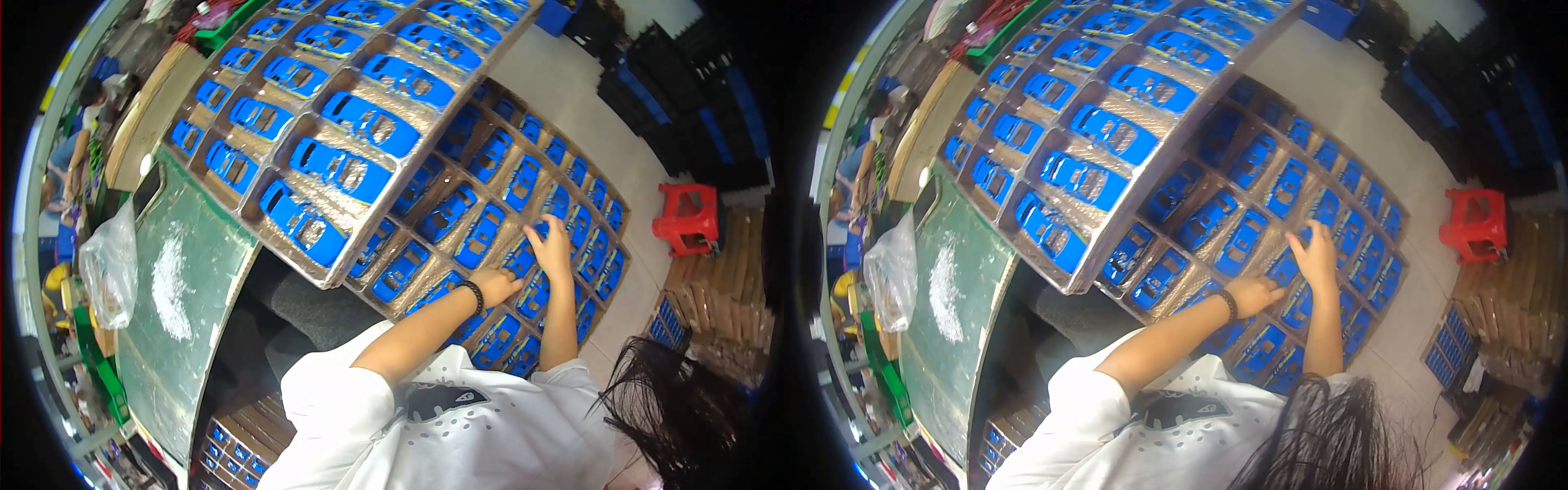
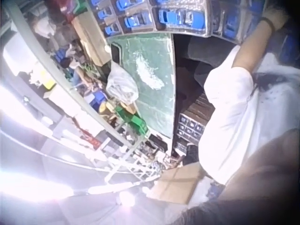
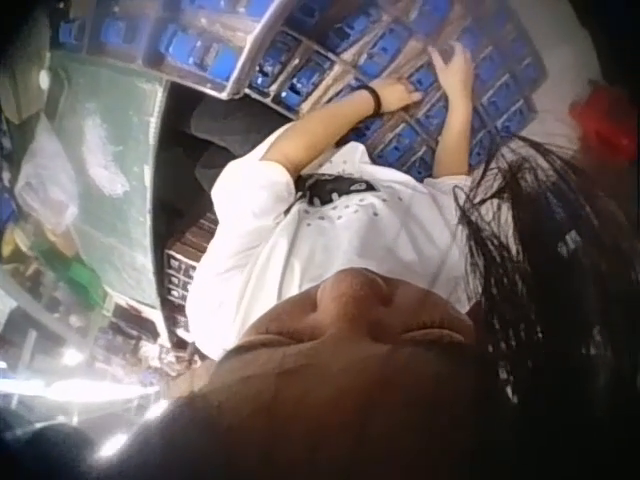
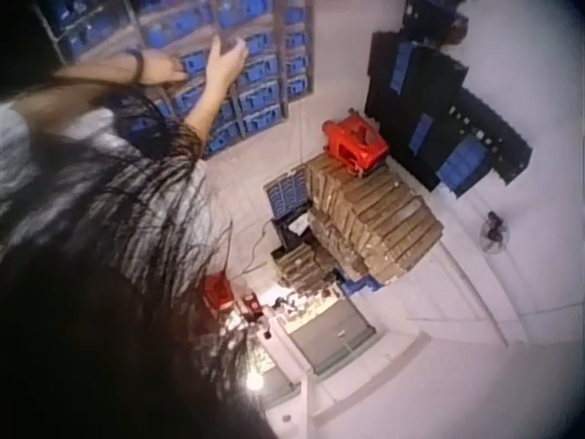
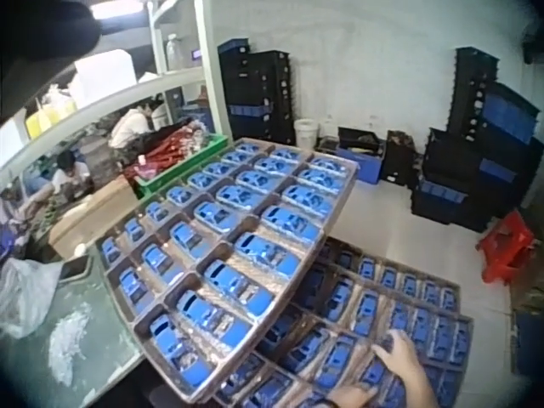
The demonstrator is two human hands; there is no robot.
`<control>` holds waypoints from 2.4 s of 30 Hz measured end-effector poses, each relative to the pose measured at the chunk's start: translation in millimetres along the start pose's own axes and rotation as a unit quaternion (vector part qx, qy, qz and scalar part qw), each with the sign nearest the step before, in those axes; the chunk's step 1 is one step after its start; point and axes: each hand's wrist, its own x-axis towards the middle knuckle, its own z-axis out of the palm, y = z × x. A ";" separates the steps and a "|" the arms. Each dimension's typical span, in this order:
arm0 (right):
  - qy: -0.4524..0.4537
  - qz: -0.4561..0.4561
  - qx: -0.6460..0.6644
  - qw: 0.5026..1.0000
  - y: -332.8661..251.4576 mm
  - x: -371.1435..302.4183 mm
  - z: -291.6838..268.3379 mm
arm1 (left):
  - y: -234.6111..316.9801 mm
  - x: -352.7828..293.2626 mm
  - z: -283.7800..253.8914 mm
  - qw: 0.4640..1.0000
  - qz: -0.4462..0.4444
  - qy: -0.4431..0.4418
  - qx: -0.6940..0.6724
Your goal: The person assembles toy car bodies by inserting plastic windows into the car shells using a small tool and placing the assembled car shells into a tray.
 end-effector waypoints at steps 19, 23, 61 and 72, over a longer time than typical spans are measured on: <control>-0.431 -0.422 0.390 0.696 -358.1 -115.5 25.4 | 73.2 -358.3 -13.0 0.465 -0.005 0.762 -0.450; -0.273 -0.369 0.299 0.837 -436.6 -116.1 81.2 | 86.8 -406.5 0.7 0.400 -0.062 0.807 -0.430; -0.257 -0.446 0.267 0.815 -426.4 -166.1 85.1 | 73.0 -401.2 -22.0 0.511 -0.341 0.733 -0.293; -0.216 -0.594 0.241 0.737 -435.2 -151.7 96.9 | 40.6 -457.9 -66.7 0.651 -0.456 0.595 -0.121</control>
